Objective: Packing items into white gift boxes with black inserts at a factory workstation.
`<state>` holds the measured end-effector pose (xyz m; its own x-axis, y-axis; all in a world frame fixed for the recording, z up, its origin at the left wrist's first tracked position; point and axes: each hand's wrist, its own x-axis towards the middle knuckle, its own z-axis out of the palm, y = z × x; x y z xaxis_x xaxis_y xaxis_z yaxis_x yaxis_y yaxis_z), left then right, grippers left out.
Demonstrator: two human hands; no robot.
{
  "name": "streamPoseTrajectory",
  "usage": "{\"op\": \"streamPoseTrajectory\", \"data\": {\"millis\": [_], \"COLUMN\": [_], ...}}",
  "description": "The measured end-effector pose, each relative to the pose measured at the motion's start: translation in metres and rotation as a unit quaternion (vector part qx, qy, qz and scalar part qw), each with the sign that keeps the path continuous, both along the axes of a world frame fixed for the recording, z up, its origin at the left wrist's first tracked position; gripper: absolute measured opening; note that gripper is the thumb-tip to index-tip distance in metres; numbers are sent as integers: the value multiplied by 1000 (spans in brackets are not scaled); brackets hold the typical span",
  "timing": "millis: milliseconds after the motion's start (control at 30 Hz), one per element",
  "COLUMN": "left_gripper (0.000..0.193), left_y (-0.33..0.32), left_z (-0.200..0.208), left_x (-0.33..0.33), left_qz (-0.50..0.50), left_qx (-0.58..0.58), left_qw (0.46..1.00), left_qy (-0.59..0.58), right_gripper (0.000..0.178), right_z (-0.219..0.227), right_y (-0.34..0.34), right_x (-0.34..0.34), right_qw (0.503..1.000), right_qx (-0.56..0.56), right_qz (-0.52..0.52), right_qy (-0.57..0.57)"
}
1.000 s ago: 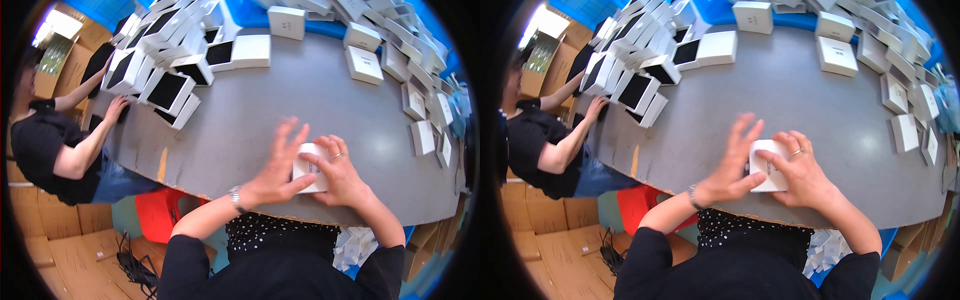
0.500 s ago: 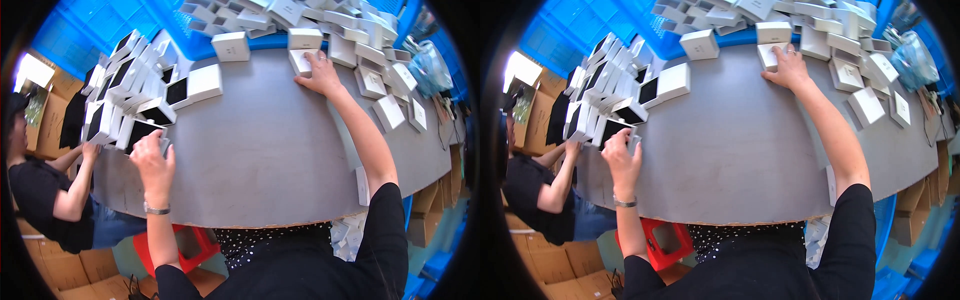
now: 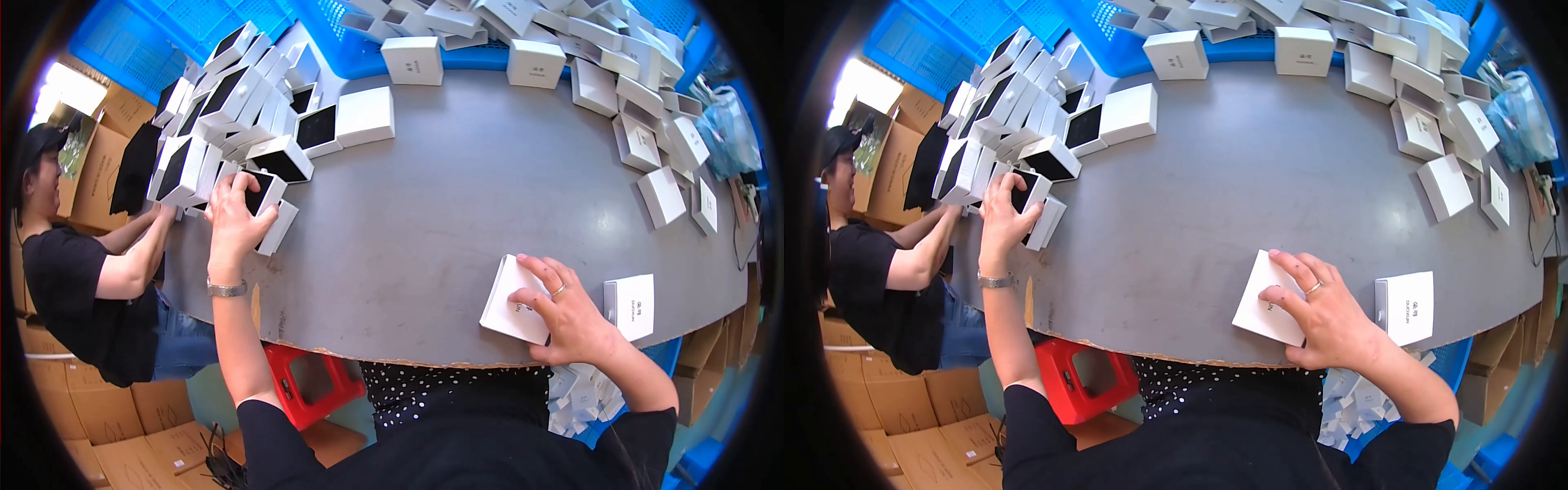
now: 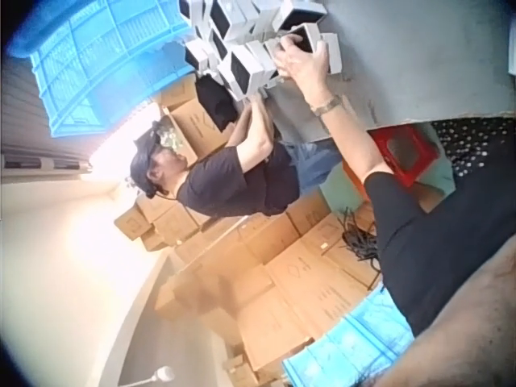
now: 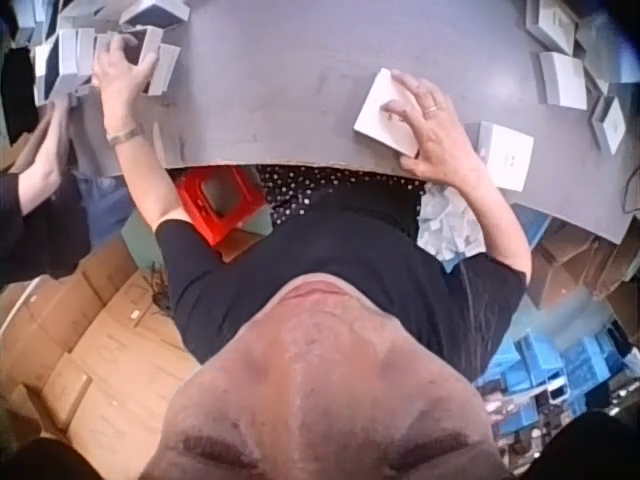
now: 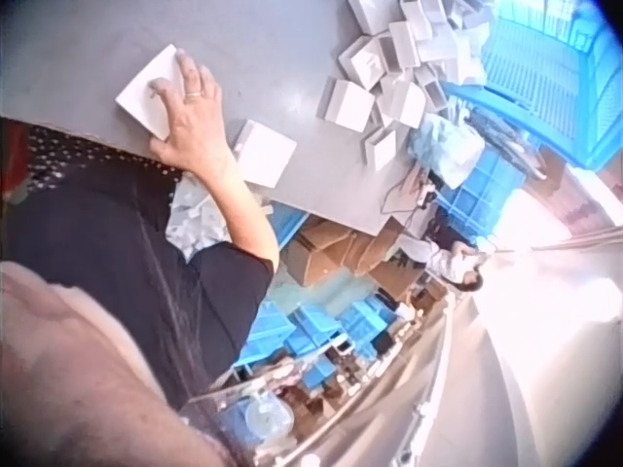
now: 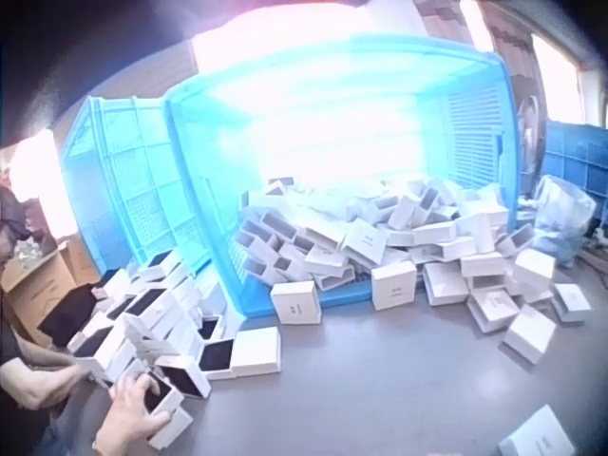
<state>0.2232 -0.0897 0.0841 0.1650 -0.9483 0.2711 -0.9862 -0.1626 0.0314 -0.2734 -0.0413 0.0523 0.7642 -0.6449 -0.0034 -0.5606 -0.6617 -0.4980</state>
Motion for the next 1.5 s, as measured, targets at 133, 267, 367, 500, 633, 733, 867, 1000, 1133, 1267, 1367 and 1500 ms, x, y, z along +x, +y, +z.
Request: {"op": "streamPoseTrajectory", "data": {"millis": [133, 267, 367, 500, 633, 733, 867, 1000, 1133, 1267, 1367, 1500], "left_gripper": [47, 52, 61, 66, 68, 93, 117, 109, 103, 103, 102, 98], "left_y": [-9, 17, 37, 54, 56, 69, 71, 57, 61, 65, 72, 72], "left_z": [16, 19, 2, -45, -36, -19, -23, -51, -62, -63, -62, -63], "left_x": [-21, -72, -145, -192, -187, -178, -160, -162, -174, -178, -178, -182], "left_qz": [53, -63, -155, -119, -32, -73, -300, -412, -385, -377, -380, -355], "left_qx": [68, -79, -35, -13, 152, 213, 158, 139, 86, 78, 87, 70], "left_qw": [996, 993, 967, 977, 961, 945, 926, 882, 901, 900, 892, 901], "left_qy": [22, 66, 201, 177, 230, 238, 163, 183, 180, 204, 228, 241], "right_gripper": [69, 69, 69, 65, 65, 66, 68, 71, 70, 68, 67, 65], "right_z": [-13, -18, -20, -19, -21, -24, -25, -32, -34, -37, -36, -38], "right_y": [13, 13, 6, -1, -5, -6, -13, -28, -29, -22, -24, -28], "right_x": [-9, -5, 1, 29, 34, 30, 30, 40, 35, 37, 35, 34], "right_qw": [997, 996, 996, 996, 995, 996, 994, 986, 986, 986, 987, 983], "right_qx": [-25, -31, -40, -39, -30, -28, -36, -41, -31, -12, -26, -7], "right_qz": [-52, -63, -55, -29, 5, 4, 30, 75, 86, 69, 49, 76], "right_qy": [-53, -58, -65, -80, -92, -87, -98, -140, -140, -154, -152, -168]}}
